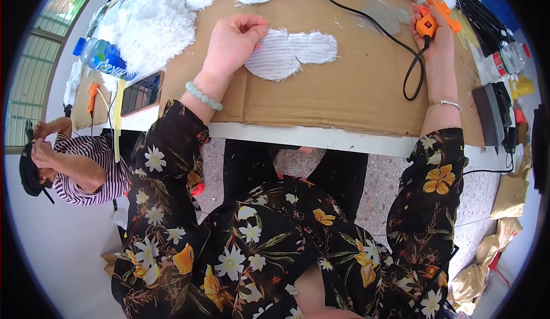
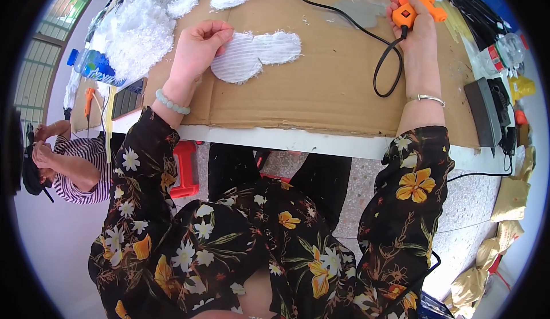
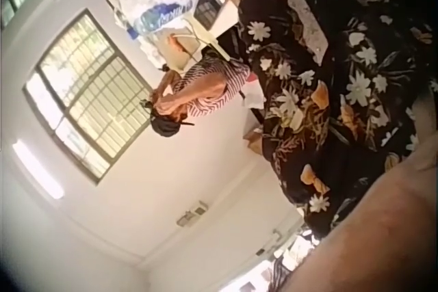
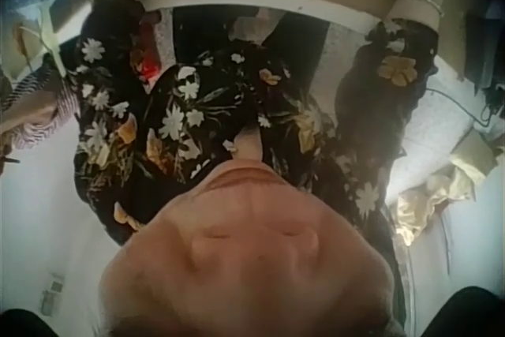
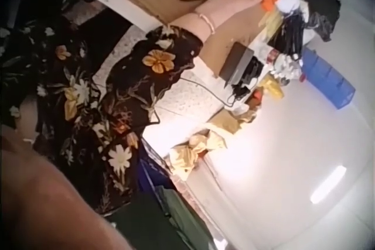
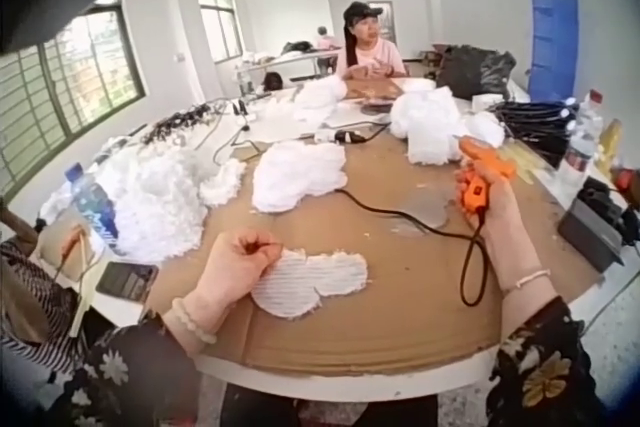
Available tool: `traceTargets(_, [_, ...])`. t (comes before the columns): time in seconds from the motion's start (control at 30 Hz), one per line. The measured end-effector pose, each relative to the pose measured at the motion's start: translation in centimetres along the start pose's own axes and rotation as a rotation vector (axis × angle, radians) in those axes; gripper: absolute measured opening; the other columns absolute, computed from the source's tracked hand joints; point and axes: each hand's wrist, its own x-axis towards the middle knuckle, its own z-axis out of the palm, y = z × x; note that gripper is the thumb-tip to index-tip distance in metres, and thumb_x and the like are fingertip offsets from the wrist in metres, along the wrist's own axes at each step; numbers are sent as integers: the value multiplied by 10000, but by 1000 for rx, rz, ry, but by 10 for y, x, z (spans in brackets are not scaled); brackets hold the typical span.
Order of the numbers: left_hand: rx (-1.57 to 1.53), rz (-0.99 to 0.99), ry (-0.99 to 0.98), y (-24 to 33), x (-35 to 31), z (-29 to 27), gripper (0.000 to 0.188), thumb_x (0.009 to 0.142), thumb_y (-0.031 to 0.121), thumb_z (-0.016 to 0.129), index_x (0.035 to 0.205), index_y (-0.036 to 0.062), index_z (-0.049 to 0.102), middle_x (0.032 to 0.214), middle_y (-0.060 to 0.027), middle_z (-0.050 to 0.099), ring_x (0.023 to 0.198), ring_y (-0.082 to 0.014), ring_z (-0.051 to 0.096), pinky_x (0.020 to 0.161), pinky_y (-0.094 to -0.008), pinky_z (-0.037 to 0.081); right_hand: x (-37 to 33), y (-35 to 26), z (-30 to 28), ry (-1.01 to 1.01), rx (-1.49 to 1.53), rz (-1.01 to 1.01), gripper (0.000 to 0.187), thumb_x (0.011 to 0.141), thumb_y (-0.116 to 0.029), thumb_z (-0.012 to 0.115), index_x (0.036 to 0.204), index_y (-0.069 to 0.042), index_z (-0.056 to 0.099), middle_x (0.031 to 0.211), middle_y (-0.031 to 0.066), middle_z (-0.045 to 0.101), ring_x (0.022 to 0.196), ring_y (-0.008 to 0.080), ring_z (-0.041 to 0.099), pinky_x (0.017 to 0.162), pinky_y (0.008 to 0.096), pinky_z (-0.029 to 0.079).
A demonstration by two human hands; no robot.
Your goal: Assemble white cotton-like material onto a cardboard base using a hot glue gun.
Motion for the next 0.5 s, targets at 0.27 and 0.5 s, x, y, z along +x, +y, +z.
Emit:
traceTargets(0.27, [40,17,28,-2,-2,-4,125,803,92,650,879,-8,661,679,-16,618,585,-64,542,543,-216,442,-12,7,26,-245,20,-43,341,924,-215,510,1227,-62,481,1067,178,598,776,180,592,733,338,536])
traceTargets(0.5, [164,140,9,2,7,6,170,819,109,616,943,4,666,714,-33,642,626,-75,559,576,-226,458,-50,7,56,-596,-249,11,373,899,-299,564,1134,-14,511,919,98,641,766,157,628,677,296,539])
